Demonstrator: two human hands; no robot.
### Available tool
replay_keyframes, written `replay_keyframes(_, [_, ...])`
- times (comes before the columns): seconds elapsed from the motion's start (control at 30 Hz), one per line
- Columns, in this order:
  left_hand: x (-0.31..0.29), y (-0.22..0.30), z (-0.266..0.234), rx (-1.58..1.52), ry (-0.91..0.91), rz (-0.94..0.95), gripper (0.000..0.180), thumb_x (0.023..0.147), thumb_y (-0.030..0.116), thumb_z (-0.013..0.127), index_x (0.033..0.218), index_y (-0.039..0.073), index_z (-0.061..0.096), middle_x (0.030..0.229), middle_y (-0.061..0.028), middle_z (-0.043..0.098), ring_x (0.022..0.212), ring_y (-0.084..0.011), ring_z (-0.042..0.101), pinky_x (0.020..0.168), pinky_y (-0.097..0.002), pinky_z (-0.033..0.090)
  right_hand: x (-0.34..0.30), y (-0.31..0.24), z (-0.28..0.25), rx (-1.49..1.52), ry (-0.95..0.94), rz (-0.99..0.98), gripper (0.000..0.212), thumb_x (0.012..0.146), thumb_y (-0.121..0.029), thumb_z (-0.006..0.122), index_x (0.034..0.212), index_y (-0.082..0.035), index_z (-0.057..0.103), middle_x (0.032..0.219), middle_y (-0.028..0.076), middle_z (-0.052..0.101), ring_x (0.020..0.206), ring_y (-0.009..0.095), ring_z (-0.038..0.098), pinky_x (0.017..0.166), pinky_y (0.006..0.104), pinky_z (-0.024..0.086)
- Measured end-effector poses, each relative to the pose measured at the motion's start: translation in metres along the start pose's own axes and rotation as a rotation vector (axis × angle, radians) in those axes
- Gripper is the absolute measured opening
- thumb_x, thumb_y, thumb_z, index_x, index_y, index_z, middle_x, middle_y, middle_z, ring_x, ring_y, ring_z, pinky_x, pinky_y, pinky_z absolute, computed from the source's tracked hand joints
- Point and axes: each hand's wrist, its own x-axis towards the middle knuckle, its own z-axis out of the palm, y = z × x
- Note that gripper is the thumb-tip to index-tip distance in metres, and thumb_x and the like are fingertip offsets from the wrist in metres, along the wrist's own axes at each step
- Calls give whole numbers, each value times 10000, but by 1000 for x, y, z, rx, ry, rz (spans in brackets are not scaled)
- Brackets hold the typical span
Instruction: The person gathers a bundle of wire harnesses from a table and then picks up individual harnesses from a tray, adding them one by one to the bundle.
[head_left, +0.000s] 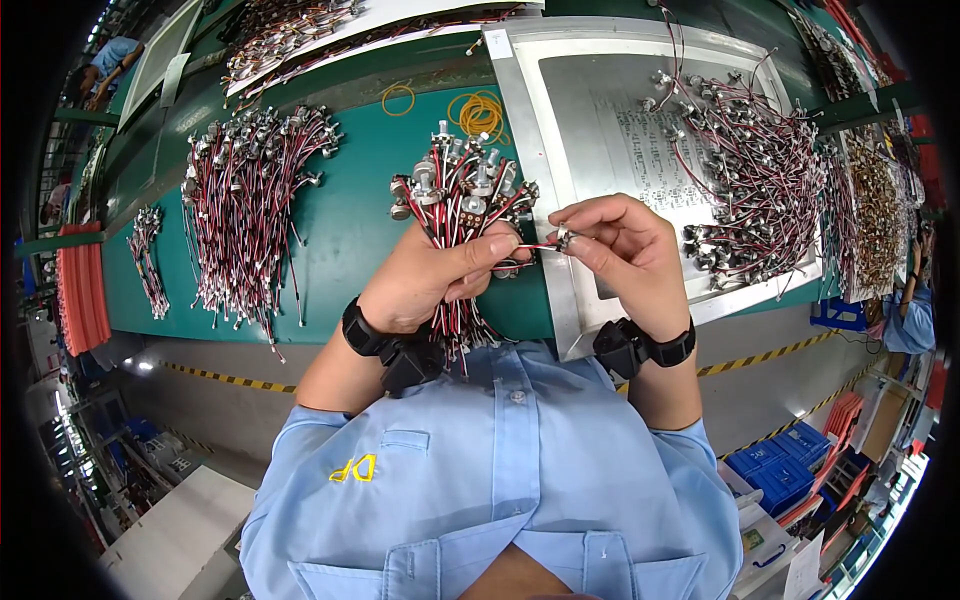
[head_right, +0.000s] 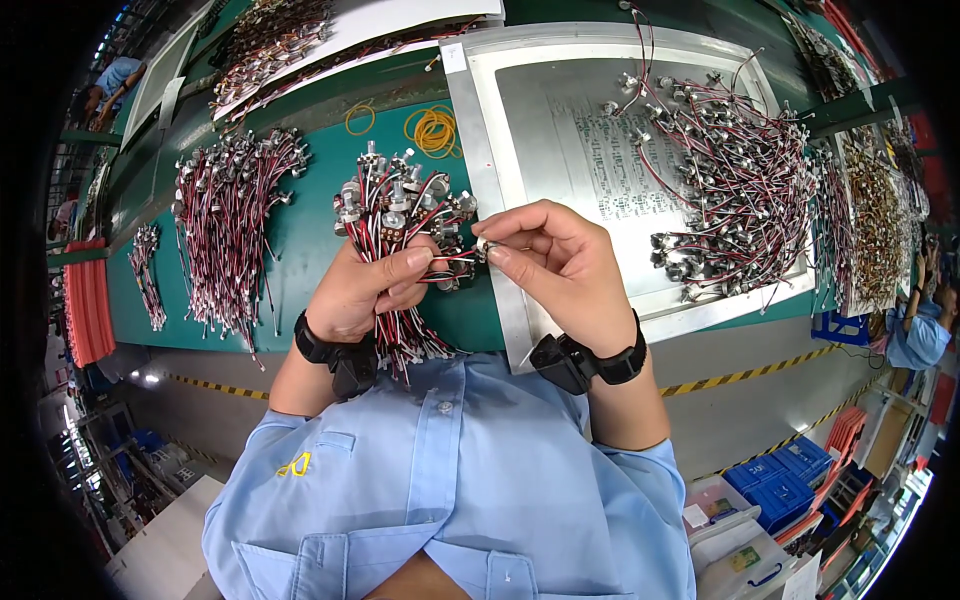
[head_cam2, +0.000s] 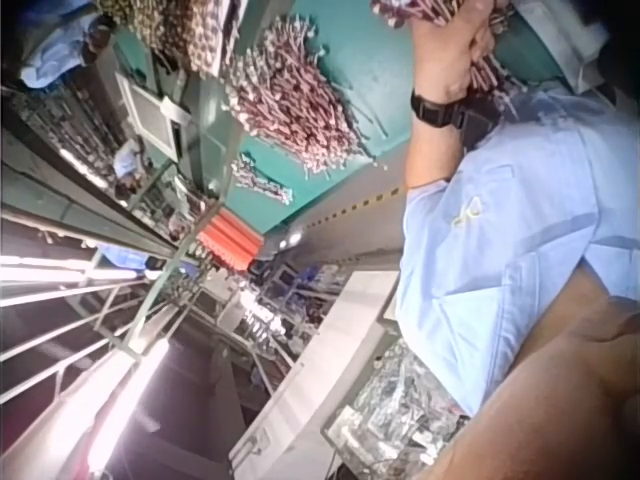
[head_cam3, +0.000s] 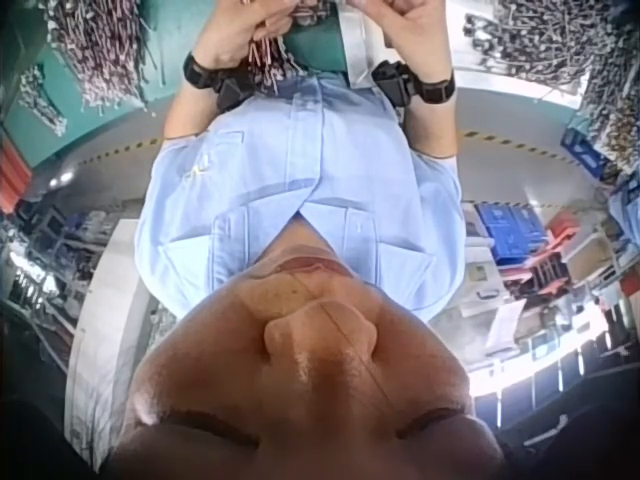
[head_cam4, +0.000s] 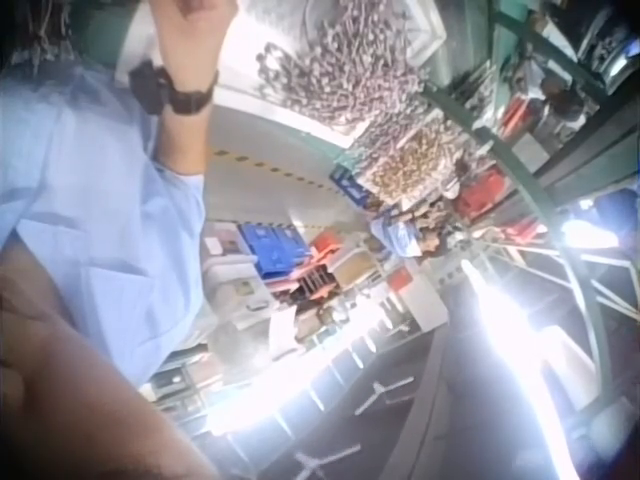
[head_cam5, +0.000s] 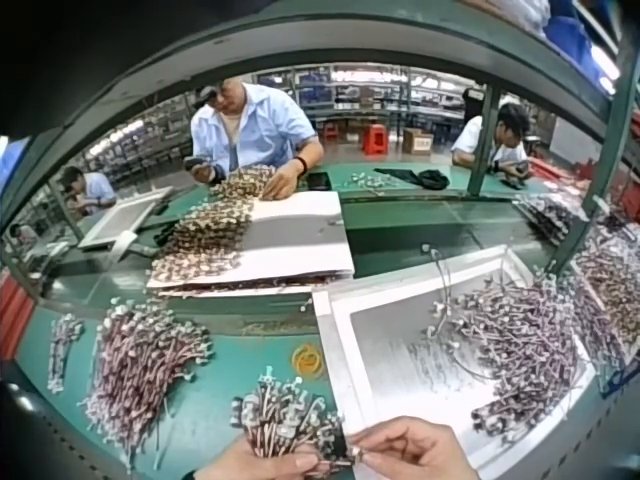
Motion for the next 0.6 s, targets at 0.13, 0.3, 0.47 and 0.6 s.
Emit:
replay_keyframes(0.13, [0,0,0,1,9,-1,151,860,143,635,923,22,569,817,-70,632,473,-17,366,418,-188,296,0,1,-1,2,-9,6,194,812,80,582,997,28,555,1076,155,613,950,153,609,847,267,490])
replay_keyframes(0.3, [0,-1,3,11,26,34,159,866,152,624,927,9,587,685,-21,581,457,-19,352,412,-193,279,-2,-1,3,70,48,10,244,791,109,589,1020,43,537,1056,152,610,965,177,611,866,280,491])
replay_keyframes(0.47, [2,-1,3,51,27,31,186,877,170,609,932,-8,610,560,30,476,439,-21,336,407,-199,255,-6,2,0,-16,56,-143,310,759,135,606,1047,52,523,1005,139,608,978,208,613,869,305,500])
replay_keyframes(0.6, [1,-1,4,75,54,43,214,884,185,597,939,-20,624,508,56,393,430,-22,328,406,-202,237,-8,2,1,-48,62,-173,332,748,140,613,1055,50,523,981,134,608,976,219,615,855,318,509])
